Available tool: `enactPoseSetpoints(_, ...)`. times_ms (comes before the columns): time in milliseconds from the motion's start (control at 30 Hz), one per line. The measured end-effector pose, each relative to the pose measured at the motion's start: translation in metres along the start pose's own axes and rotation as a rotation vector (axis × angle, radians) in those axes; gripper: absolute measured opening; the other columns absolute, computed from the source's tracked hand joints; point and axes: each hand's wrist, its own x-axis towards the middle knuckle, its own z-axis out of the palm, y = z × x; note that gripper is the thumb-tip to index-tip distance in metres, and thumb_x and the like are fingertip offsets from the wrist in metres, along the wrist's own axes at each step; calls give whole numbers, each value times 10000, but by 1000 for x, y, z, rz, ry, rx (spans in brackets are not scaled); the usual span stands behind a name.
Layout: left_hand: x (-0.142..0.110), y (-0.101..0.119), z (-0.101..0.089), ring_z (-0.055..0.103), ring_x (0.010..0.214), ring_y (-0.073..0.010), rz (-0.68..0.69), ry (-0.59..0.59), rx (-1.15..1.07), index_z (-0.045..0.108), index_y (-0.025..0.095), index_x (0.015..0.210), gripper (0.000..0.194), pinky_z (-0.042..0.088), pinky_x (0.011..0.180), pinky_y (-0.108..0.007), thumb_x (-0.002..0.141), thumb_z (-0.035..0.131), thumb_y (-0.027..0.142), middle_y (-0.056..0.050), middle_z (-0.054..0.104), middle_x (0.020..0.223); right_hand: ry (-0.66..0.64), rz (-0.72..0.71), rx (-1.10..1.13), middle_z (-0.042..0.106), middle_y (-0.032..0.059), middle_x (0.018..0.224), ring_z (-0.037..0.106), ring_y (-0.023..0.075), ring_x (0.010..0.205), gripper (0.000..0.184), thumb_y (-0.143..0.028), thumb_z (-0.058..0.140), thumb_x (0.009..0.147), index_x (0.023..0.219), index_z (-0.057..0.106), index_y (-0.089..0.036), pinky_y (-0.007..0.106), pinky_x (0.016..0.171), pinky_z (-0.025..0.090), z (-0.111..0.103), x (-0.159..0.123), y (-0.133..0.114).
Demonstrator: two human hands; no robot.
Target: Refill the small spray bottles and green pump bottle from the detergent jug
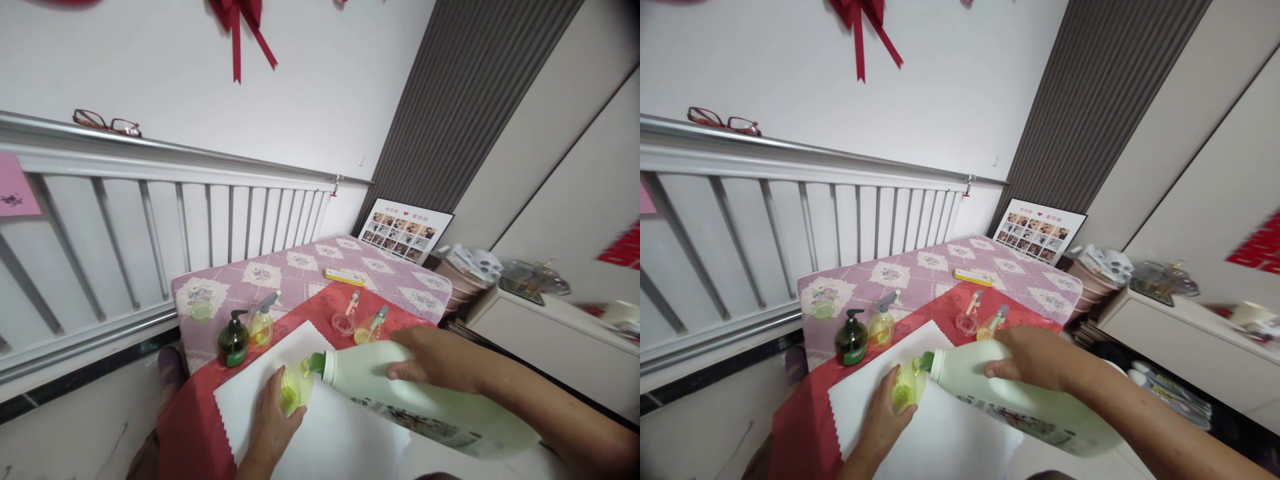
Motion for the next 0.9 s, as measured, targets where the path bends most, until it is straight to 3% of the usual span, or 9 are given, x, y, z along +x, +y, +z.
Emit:
enactPoseSetpoints(400, 1, -1, 0, 517, 1397, -292, 18, 21, 3, 438, 176, 1446, 796, 405, 1202, -425, 695, 665, 311, -137, 557, 1509, -50, 39, -2, 755, 169, 1063, 699, 348, 929, 410, -584, 595, 844, 939, 652, -189, 390, 741, 488, -3, 4, 0)
enactPoseSetpoints(900, 0, -3, 0, 509, 1402, -289, 5, 17, -16, 437, 171, 1451, 809, 398, 1205, -423, 686, 670, 295, -137, 554, 1508, -42, 52, 2, 768, 163, 1040, 713, 337, 908, 316, -468, 619, 842, 942, 694, -178, 376, 719, 466, -16, 1, -15)
